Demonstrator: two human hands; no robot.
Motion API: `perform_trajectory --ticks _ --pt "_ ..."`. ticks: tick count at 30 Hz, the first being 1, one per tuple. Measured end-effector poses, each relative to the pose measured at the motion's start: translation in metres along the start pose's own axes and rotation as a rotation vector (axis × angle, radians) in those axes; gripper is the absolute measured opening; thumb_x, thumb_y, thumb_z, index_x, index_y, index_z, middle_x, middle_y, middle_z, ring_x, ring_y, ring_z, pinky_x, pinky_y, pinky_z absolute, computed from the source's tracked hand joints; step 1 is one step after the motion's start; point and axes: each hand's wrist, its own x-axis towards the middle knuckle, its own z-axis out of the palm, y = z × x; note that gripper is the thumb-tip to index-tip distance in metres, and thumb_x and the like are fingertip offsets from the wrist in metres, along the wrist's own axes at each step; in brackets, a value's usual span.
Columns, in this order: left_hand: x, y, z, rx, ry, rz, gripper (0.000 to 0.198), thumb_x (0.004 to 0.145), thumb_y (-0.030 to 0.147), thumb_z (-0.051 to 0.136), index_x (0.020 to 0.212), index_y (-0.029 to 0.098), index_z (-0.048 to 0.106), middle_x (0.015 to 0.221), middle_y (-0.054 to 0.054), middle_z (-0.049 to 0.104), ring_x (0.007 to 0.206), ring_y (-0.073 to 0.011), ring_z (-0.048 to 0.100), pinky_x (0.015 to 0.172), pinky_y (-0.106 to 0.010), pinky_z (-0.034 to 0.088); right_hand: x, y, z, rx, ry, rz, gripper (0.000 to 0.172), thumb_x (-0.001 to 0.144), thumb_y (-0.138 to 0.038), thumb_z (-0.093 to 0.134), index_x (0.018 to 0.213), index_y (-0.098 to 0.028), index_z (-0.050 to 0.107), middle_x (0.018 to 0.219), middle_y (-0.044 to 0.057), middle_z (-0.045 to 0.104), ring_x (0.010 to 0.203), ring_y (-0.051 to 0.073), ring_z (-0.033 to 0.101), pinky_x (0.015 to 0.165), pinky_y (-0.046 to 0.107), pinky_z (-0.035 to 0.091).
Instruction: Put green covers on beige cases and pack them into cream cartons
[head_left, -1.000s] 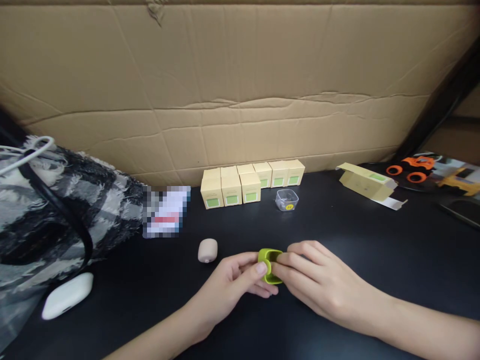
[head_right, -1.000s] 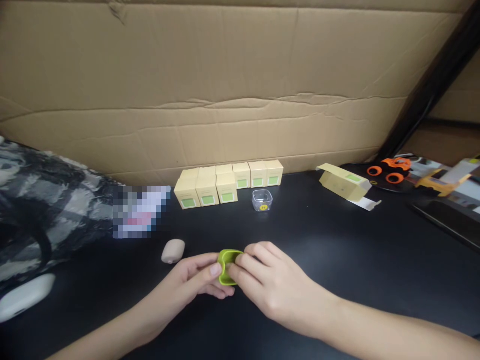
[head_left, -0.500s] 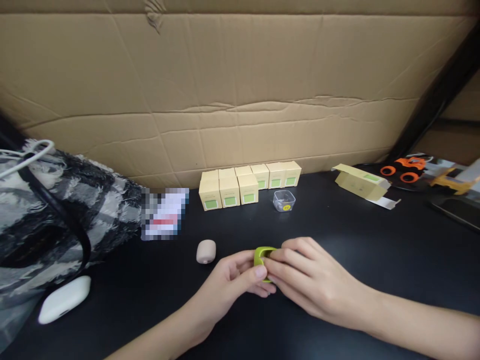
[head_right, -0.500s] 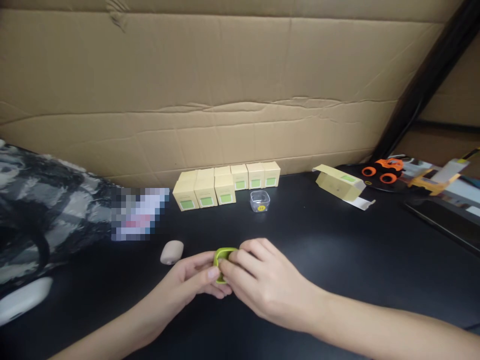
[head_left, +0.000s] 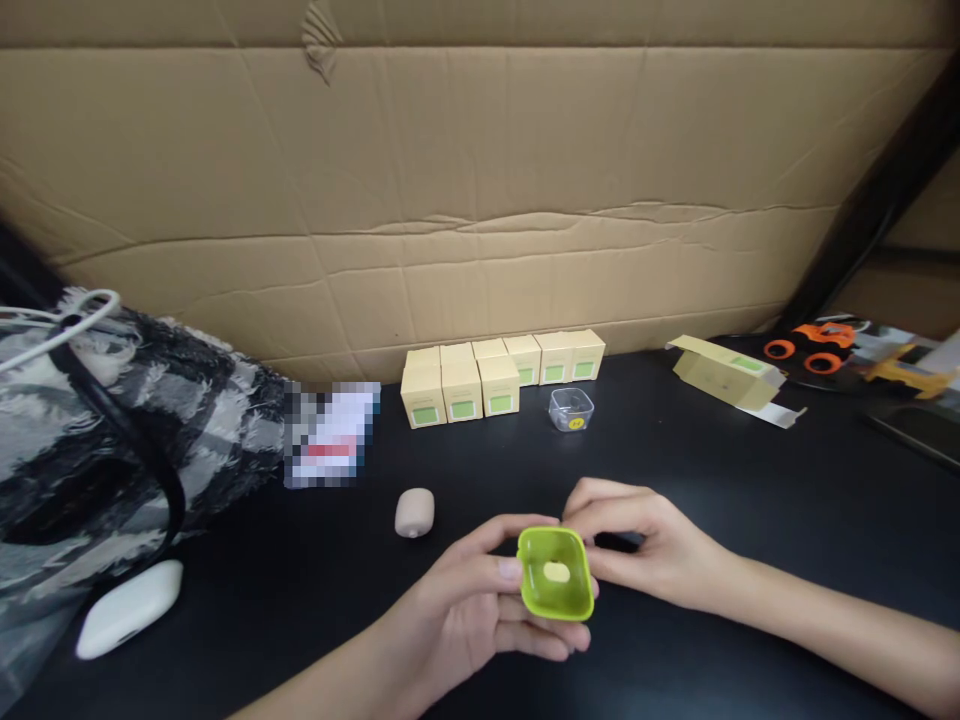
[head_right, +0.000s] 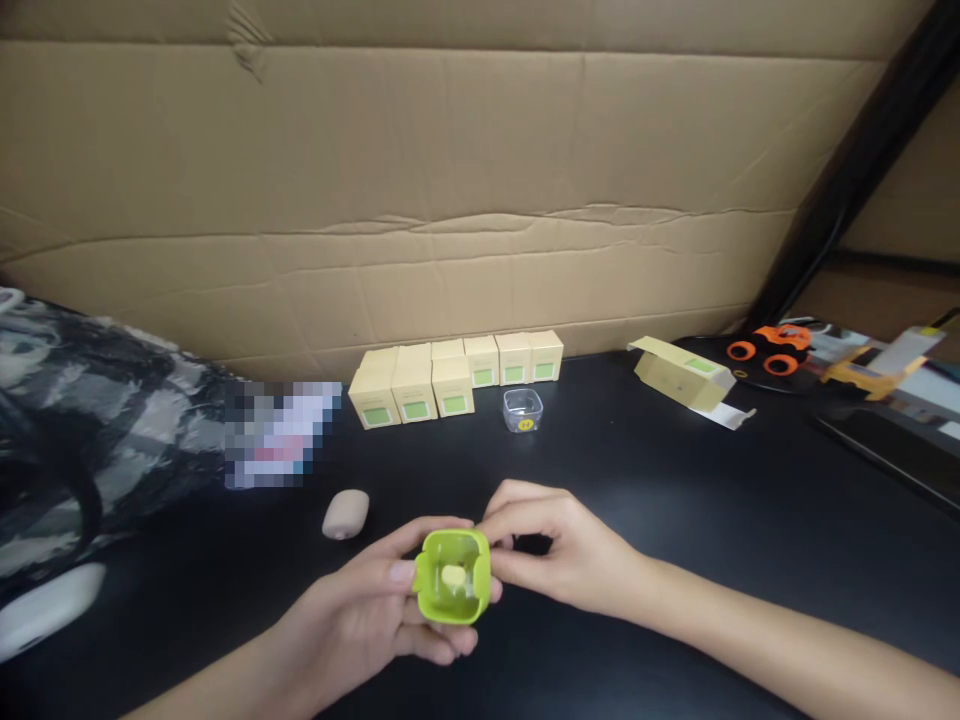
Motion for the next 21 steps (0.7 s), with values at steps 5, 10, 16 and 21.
perform_trajectory --ticks 5,10,16,21 --pt "0.000 0.001 -0.001 -0.074 -0.076 -0.066 0.035 0.075 0.018 0.054 0.110 0.016 0.061 0.102 -0.019 0.074 0.080 -0.0210 0.074 0.075 -0.030 0.051 -0.003 0.001 -0.001 0.066 -0.085 -0.074 0.013 0.088 -0.021 0.063 0.093 -0.015 0.074 0.080 0.005 0.061 0.067 0.010 0.061 0.061 0.018 0.050" --pt "-0.001 0.002 -0.001 -0.101 -0.132 -0.112 0.037 0.078 0.019 0.051 0.113 0.017 0.062 0.101 -0.018 0.075 0.080 -0.0195 0.074 0.075 -0.028 0.051 -0.004 -0.001 0.004 -0.068 -0.009 -0.263 0.013 0.091 -0.022 0.059 0.087 -0.016 0.069 0.075 0.004 0.060 0.065 0.009 0.058 0.058 0.018 0.047" --pt "0.000 -0.002 -0.001 -0.142 -0.145 -0.085 0.036 0.075 0.022 0.055 0.110 0.016 0.064 0.093 -0.015 0.076 0.078 -0.0216 0.075 0.072 -0.028 0.053 -0.005 -0.003 0.012 -0.258 0.043 -0.321 0.031 0.093 -0.039 0.053 0.070 -0.020 0.046 0.071 0.001 0.053 0.065 0.011 0.049 0.059 0.024 0.041" --pt "0.002 -0.009 -0.002 -0.133 -0.106 -0.011 0.032 0.074 0.021 0.056 0.105 0.016 0.064 0.088 -0.013 0.075 0.076 -0.0219 0.075 0.071 -0.028 0.053 -0.006 0.003 0.014 -0.391 -0.024 -0.216 0.037 0.095 -0.043 0.046 0.068 -0.019 0.041 0.068 -0.001 0.048 0.064 0.012 0.043 0.061 0.027 0.035"
